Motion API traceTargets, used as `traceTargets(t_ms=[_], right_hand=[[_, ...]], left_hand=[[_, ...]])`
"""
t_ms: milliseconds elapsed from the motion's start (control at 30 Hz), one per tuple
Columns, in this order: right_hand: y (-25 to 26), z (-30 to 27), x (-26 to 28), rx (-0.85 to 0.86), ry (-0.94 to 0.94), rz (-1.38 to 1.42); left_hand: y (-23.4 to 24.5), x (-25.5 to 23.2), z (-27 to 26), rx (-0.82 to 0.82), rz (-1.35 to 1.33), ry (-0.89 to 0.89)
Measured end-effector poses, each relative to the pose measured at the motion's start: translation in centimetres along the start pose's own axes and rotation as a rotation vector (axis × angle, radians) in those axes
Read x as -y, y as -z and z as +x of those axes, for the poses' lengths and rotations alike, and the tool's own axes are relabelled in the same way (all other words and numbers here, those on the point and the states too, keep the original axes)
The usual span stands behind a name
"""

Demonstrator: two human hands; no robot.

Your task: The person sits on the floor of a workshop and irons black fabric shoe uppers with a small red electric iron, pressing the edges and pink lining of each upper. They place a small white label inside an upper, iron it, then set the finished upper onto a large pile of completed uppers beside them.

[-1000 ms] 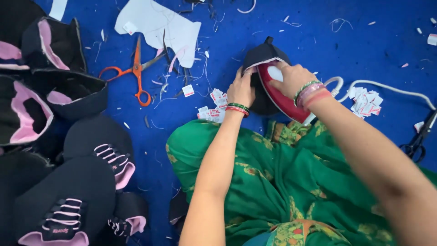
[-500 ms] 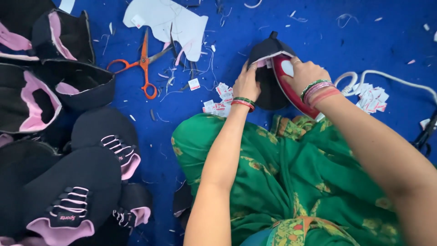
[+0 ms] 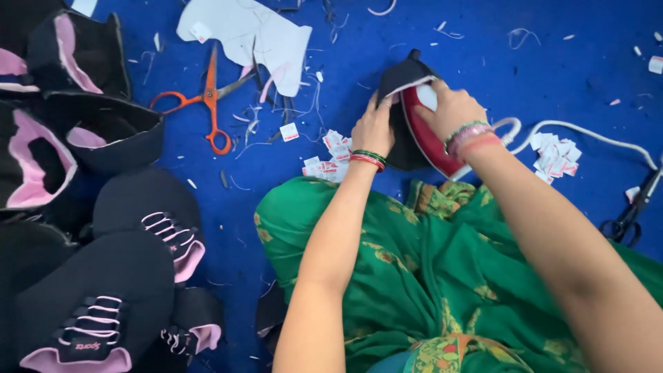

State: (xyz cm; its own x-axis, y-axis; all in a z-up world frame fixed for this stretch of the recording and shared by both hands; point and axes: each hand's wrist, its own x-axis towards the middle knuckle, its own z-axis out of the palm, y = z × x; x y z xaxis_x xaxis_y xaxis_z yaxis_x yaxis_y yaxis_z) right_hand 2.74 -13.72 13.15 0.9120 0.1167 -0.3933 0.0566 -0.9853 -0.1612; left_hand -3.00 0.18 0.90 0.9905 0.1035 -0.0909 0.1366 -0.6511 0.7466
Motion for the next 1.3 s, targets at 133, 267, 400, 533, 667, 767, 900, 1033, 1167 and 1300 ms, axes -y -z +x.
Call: traceTargets(t_ms=[133, 267, 400, 533, 667, 767, 900, 1033, 1167, 1300], right_hand=[[0.2, 0.6, 0.0, 0.068, -0.033, -0.014], [0.1, -1.4, -0.6, 0.122, 0.083, -0.09], [-1.7, 0.6, -0.9, -0.022, 0.06, -0.04], [-1.0, 1.8, -0.2, -0.033, 0.028, -0.011], [-1.3, 0.7, -1.0, -0.013, 0.049, -0.094], [-1.1, 0.6, -1.0, 0.003, 0.054, -0.138], [-0.5, 2.7, -0.4, 0.005, -0.02, -0.15], [0.1, 1.2, -0.4, 0.022, -0.031, -0.158], [0.0, 0.3, -1.3, 0.073, -0.015, -0.207], [0.2, 2.6, -0.9, 0.03, -0.056, -0.138]], left_hand=[[0.6, -0.3, 0.1, 0.04, 0.0, 0.045], [0.0, 0.4, 0.3, -0.001, -0.02, 0.049], [-0.2, 0.1, 0.0, 0.0, -0.01, 0.037], [0.8, -0.4, 0.1, 0.021, -0.006, 0.044], [0.7, 0.1, -0.1, 0.001, -0.05, 0.064], [0.3, 0.3, -0.4, 0.003, -0.051, 0.071], [0.8, -0.7, -0.3, 0.022, -0.087, 0.057], [0.5, -0.2, 0.0, 0.018, -0.099, 0.068], [0.4, 0.0, -0.4, 0.006, -0.08, 0.075], [0.2, -0.2, 0.4, 0.039, -0.076, 0.09]])
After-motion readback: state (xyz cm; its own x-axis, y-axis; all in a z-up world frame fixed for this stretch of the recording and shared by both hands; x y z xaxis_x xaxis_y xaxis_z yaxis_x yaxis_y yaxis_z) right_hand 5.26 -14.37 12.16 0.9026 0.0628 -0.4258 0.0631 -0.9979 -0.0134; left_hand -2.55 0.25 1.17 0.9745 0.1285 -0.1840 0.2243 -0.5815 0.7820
